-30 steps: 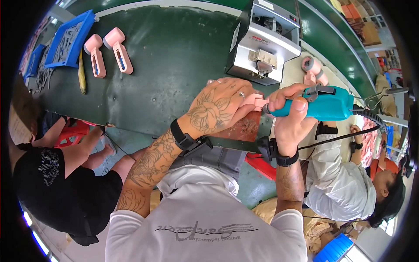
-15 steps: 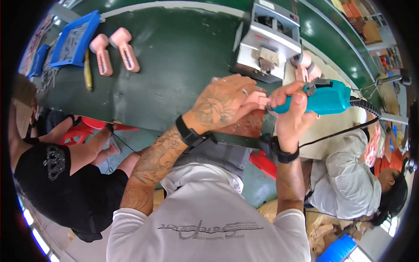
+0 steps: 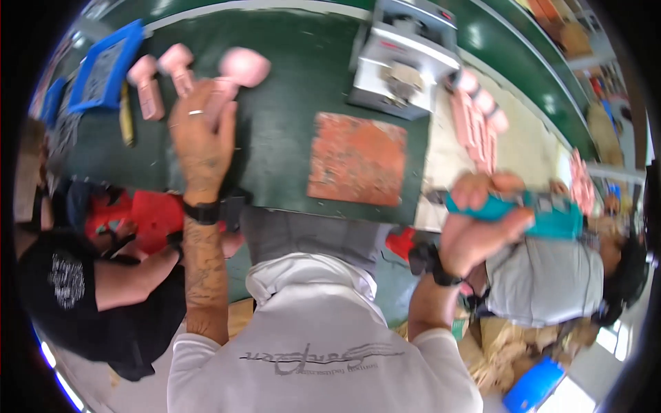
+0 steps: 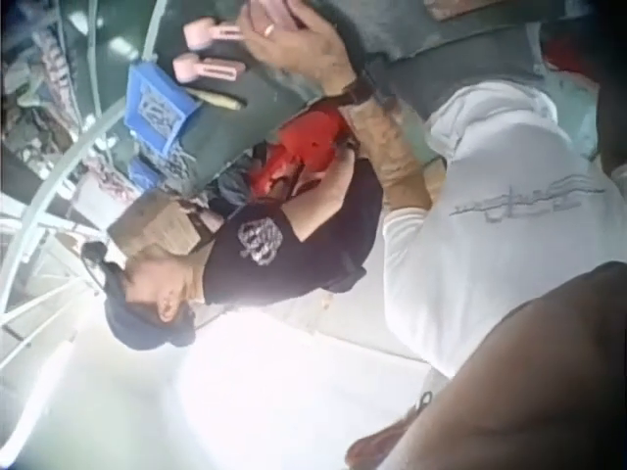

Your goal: Assembling small portable hand-held fans on a factory assembly line.

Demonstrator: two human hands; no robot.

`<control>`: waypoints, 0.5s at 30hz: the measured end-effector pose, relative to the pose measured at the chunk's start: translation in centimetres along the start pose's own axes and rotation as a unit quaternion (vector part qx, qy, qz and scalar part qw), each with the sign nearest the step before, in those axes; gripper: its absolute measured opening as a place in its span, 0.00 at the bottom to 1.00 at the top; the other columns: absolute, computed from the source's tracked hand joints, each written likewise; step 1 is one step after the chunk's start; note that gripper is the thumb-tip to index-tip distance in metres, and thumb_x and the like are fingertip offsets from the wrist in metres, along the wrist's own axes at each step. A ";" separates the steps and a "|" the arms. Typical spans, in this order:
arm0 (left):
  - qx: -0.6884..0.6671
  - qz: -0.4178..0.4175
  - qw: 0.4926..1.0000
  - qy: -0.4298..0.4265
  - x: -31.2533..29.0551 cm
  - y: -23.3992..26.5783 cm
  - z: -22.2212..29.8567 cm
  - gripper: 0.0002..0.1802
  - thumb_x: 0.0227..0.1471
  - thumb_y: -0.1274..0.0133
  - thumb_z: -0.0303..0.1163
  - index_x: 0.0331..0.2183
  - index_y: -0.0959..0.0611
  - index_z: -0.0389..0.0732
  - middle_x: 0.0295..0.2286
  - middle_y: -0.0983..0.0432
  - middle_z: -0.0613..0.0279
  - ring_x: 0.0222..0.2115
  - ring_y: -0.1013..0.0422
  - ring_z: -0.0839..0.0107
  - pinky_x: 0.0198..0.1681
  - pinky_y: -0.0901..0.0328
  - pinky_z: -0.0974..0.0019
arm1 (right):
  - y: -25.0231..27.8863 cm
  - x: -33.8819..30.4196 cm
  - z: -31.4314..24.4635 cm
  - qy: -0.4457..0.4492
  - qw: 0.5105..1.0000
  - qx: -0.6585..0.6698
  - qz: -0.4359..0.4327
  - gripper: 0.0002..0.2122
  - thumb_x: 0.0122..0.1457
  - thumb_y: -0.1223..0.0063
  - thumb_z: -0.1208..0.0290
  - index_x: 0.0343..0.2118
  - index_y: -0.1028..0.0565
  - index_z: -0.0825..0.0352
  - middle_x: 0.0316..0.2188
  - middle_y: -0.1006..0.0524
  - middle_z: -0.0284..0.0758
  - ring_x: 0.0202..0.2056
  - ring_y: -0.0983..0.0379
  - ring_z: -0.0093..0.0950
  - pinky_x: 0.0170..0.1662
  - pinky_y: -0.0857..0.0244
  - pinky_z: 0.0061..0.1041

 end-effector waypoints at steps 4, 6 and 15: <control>-0.363 -0.077 0.917 0.145 0.1 1.9 8.8 0.18 0.53 0.37 0.25 0.47 0.18 0.35 0.47 0.20 0.52 0.49 0.26 0.59 0.57 0.35 0.58 | -0.8 1.6 0.6 -0.019 0.999 -0.029 0.016 0.35 0.62 0.54 0.31 0.44 0.30 0.67 0.21 0.33 0.32 0.24 0.36 0.28 0.30 0.40 0.31; -0.563 -0.323 0.734 0.200 -0.1 2.9 15.4 0.28 0.46 0.30 0.32 0.49 0.19 0.35 0.46 0.20 0.53 0.48 0.24 0.61 0.55 0.31 0.57 | -1.1 1.7 0.7 -0.020 0.999 -0.016 0.021 0.36 0.62 0.54 0.31 0.43 0.30 0.69 0.22 0.31 0.34 0.23 0.36 0.28 0.31 0.39 0.32; -0.629 -0.384 0.660 0.147 -5.5 1.0 24.3 0.27 0.49 0.29 0.37 0.46 0.22 0.35 0.34 0.17 0.54 0.33 0.18 0.65 0.36 0.24 0.65 | 0.9 1.7 2.0 0.183 0.965 -0.169 0.080 0.31 0.62 0.43 0.41 0.44 0.28 0.74 0.24 0.29 0.35 0.26 0.32 0.30 0.31 0.35 0.30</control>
Point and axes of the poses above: each hand's wrist, its own x-axis towards the middle knuckle, its own y-axis out of the back of the hand, z = x × y, the point moved 2 cm from there along x, towards the middle knuckle
